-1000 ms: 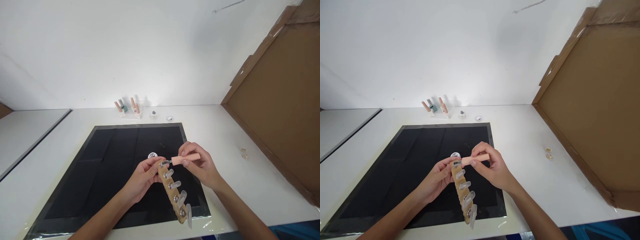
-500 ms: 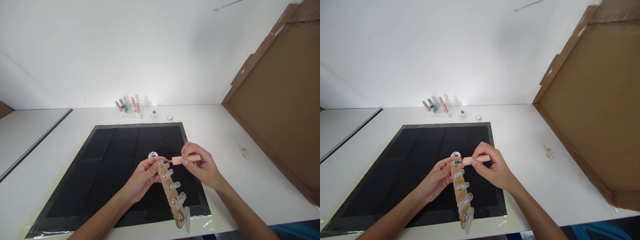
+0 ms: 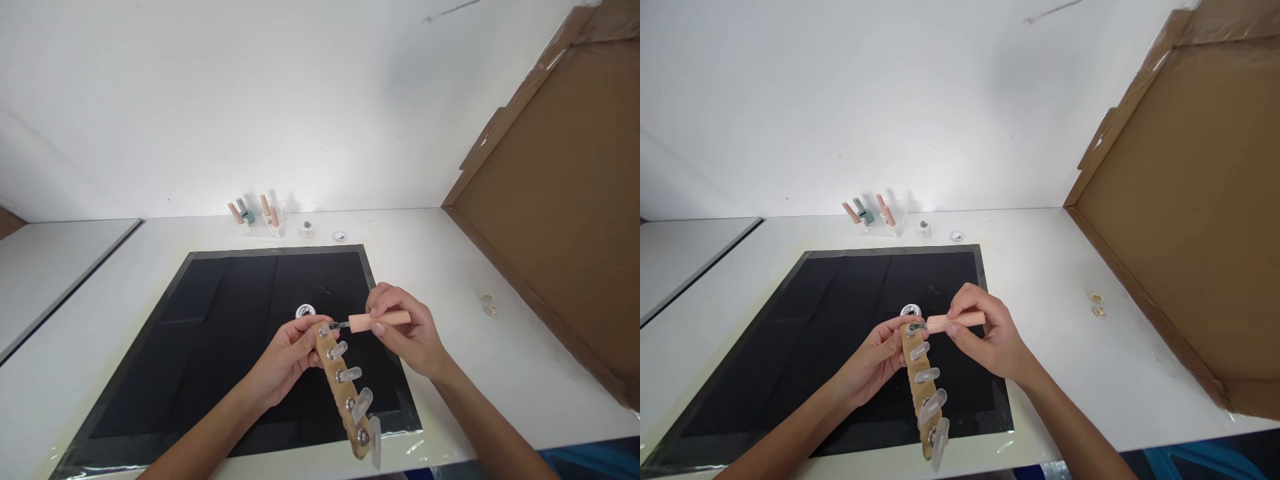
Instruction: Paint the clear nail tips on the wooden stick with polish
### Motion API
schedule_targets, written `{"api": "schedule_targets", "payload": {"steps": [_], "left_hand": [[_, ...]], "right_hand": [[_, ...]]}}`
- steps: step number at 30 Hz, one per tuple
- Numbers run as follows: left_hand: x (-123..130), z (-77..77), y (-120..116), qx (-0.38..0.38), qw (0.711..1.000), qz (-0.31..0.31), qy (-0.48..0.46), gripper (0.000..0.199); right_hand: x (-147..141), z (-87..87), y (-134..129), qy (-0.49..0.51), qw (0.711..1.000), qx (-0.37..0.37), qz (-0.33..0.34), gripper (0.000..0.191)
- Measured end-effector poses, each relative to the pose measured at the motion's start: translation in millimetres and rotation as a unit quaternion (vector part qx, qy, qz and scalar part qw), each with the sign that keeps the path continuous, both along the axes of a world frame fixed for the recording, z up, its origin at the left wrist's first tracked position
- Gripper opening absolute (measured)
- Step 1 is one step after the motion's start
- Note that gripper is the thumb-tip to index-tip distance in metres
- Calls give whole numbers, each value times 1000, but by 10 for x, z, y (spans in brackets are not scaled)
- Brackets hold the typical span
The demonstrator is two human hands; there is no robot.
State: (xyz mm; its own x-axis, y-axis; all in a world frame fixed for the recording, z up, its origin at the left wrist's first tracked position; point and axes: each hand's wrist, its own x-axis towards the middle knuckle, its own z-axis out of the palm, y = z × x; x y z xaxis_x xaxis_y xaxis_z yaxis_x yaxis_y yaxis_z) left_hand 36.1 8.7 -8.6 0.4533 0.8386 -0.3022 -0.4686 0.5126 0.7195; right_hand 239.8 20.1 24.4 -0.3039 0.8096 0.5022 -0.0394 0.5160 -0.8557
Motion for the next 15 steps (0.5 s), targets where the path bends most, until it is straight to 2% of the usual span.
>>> {"api": "schedule_targets", "payload": {"steps": [4, 15], "left_hand": [[24, 17, 0, 3, 1000, -5, -12, 28], [6, 36, -15, -7, 1000, -9, -12, 28]], "right_hand": [[-33, 10, -10, -29, 999, 14, 21, 8], [-25, -7, 2, -32, 999, 24, -20, 14]]}}
